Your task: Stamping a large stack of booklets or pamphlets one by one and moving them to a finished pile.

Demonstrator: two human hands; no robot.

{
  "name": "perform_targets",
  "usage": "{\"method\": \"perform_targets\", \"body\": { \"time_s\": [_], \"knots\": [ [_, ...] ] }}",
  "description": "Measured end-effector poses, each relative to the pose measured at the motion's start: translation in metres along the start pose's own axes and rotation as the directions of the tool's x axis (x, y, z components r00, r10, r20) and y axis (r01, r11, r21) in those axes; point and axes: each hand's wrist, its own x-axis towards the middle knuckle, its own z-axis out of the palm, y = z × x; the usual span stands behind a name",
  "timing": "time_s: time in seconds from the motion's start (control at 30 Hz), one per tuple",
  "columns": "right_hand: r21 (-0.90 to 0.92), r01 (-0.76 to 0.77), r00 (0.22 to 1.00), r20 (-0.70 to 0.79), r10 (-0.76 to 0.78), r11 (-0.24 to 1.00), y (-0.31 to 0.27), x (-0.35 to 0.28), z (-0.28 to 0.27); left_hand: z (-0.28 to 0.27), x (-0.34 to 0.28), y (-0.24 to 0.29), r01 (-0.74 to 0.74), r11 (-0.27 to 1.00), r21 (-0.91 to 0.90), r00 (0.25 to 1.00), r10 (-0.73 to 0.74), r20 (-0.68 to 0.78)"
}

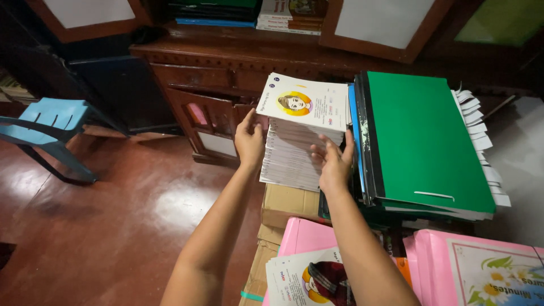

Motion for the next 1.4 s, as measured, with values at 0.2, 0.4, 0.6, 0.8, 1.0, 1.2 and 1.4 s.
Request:
{"method": "perform_targets", "body": {
  "time_s": [0.2, 0.4, 0.6, 0.8, 1.0, 1.2, 1.4],
  "knots": [
    [-0.131, 0.006, 0.996, 0.087, 0.005, 0.991, 0.012, 0.027, -0.007, 0.011, 0.002, -0.006, 0.015, 0.997, -0.070, 0.992, -0.006, 0.128],
    [-0.245, -0.010, 0.990, 0.131, 0.043, 0.970, 0.019, 0.048, -0.016, 0.014, 0.005, -0.005, -0.010, 0.995, 0.097, 0.981, -0.009, 0.193],
    [-0.305, 0.014, 0.989, 0.146, 0.032, 0.952, 0.026, 0.052, -0.022, 0.019, 0.009, -0.017, -0.022, 0.984, 0.174, 0.978, -0.015, 0.210],
    [-0.339, 0.058, 0.985, 0.171, 0.001, 0.939, 0.021, 0.023, -0.023, 0.011, -0.014, -0.010, -0.112, 0.984, 0.135, 0.973, 0.081, 0.218],
    [-0.445, 0.166, 0.968, 0.246, -0.059, 0.880, 0.070, -0.029, -0.072, -0.004, -0.075, -0.060, -0.165, 0.974, 0.154, 0.965, 0.128, 0.228],
    [-0.760, 0.174, 0.941, 0.315, 0.122, 0.626, 0.092, -0.114, -0.153, -0.041, -0.173, -0.129, -0.089, 0.957, 0.277, 0.937, -0.014, 0.349],
    [-0.894, 0.445, 0.887, 0.448, 0.111, 0.047, 0.137, -0.163, -0.259, -0.070, -0.257, -0.197, -0.065, 0.894, 0.444, 0.870, -0.167, 0.464]
  ]
}}
